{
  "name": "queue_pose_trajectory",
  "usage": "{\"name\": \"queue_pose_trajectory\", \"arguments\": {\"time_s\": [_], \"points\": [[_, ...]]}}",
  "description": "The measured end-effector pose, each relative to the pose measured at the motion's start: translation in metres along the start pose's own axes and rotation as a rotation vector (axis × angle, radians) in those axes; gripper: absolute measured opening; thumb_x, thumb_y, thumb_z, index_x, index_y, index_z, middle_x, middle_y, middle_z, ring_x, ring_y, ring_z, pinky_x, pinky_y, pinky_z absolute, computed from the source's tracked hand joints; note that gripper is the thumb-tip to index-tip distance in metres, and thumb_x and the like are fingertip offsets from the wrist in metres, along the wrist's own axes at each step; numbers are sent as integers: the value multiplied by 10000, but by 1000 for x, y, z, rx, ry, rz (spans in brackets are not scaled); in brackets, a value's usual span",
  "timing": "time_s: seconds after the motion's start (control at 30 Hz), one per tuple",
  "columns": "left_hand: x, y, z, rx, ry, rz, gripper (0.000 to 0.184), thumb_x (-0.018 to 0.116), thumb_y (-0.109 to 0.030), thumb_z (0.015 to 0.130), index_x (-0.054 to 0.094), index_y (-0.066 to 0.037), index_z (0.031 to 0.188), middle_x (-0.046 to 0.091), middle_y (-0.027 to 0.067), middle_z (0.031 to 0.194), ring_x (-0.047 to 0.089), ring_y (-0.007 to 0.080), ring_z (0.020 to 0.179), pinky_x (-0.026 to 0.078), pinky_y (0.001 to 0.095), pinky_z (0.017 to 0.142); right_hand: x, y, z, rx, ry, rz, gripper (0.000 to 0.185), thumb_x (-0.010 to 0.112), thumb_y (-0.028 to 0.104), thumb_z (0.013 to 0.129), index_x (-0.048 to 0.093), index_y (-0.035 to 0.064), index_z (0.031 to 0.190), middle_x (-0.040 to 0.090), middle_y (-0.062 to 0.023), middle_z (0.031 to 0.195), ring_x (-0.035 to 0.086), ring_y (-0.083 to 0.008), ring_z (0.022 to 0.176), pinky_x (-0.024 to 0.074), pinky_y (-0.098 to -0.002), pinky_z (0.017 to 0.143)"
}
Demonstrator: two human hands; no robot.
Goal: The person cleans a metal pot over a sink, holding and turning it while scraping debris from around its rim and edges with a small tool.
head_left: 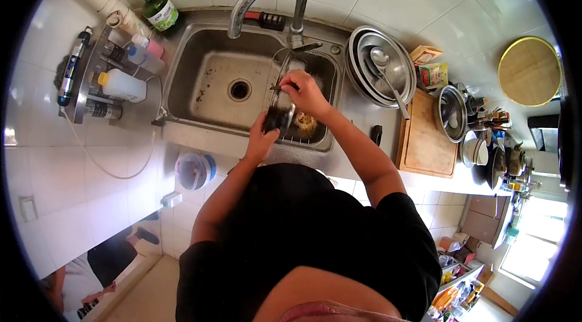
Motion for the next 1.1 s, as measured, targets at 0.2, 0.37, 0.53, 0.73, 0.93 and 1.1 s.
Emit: {"name": "queue_pose_trajectory", "arguments": {"time_s": [0.2,0.37,0.53,0.73,0.93,1.1], "points": [[4,-25,11,84,-62,-17,299,557,-46,744,536,20,1034,548,30,825,512,109,753,431,242,701,-15,-2,-2,90,-153,9,57,581,-5,760,573,20,810,590,-139,767,560,-346,747,447,-412,681],[14,-40,21,76,-69,0,259,558,-72,736,559,29,974,550,28,796,495,99,702,424,249,639,-15,-14,0,81,-188,-238,51,570,8,763,552,22,809,588,-151,770,557,-370,770,445,-438,680],[18,-42,27,17,-1,11,294,576,-112,753,558,21,1014,554,30,858,500,115,763,426,269,699,-18,-26,1,104,-141,-182,61,564,6,768,548,29,822,584,-151,762,562,-369,755,449,-437,667],[18,-43,34,64,0,8,285,571,-81,738,574,39,996,574,32,831,510,107,736,435,263,683,-28,-44,-5,330,-204,-3,54,564,9,769,554,27,819,578,-139,735,570,-343,733,454,-423,633],[17,-48,38,77,30,72,275,565,-50,719,592,52,973,587,27,805,525,99,718,442,253,675,-26,-38,-11,201,-286,-181,76,576,8,749,577,32,821,590,-123,740,567,-318,723,447,-398,645],[6,-33,46,52,-22,69,285,563,-65,720,593,53,978,574,19,795,512,92,697,433,245,652,-17,-16,-8,24,-222,-321,111,589,10,724,604,91,799,597,-76,722,562,-309,714,417,-436,620]]}}
Point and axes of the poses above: each hand's wrist, its own z-axis towards the middle knuckle, its own x-axis out of the palm, y = z × x, the point moved 7 cm from there along z, towards the middle knuckle
